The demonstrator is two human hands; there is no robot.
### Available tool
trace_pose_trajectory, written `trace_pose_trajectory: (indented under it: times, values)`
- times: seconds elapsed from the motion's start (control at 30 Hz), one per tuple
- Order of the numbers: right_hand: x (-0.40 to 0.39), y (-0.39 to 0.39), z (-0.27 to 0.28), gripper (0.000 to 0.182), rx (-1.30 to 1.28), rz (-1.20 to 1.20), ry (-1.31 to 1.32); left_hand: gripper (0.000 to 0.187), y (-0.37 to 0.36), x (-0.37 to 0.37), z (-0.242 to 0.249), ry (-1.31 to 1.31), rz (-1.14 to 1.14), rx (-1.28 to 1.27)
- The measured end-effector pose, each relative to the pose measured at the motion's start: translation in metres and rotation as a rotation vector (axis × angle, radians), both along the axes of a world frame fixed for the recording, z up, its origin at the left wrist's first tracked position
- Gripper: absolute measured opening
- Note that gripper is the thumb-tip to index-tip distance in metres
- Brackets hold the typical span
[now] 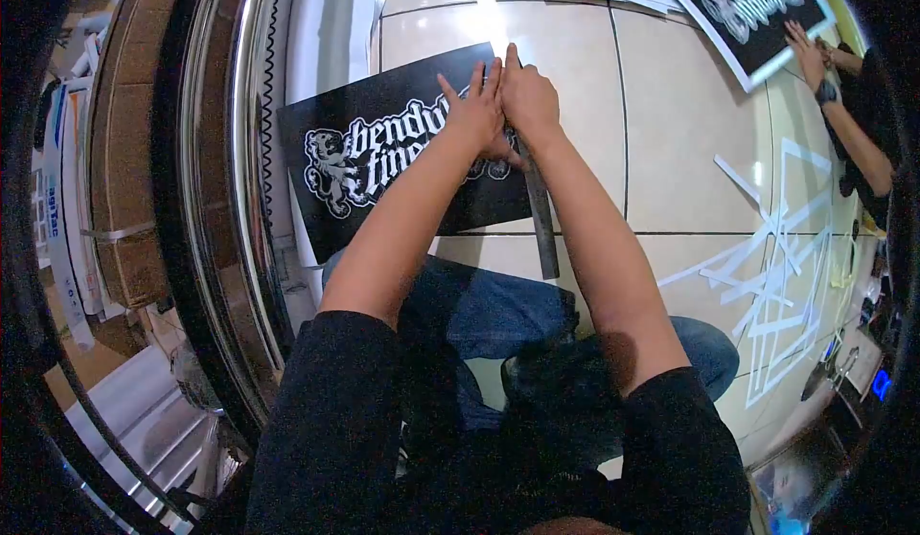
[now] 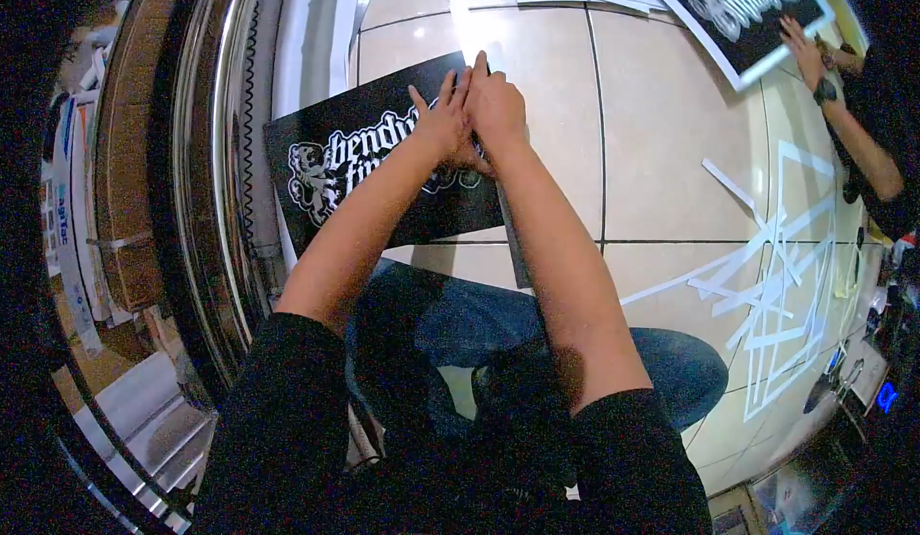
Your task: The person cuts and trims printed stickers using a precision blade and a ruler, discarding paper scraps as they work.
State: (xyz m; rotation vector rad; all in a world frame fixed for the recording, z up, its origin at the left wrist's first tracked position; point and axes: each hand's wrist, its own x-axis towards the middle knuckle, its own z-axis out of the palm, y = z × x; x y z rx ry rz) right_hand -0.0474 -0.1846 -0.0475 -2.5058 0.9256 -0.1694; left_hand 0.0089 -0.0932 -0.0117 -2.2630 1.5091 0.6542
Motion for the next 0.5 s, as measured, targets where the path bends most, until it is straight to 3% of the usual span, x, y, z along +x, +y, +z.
trace_pose_trajectory:
  times: [0.5]
  values:
    - [-0.051,0.024,0.006,0.061,0.022,0.036,0.106,0.148,0.000,0.004,-0.015,-0.014,0.009,-0.042]
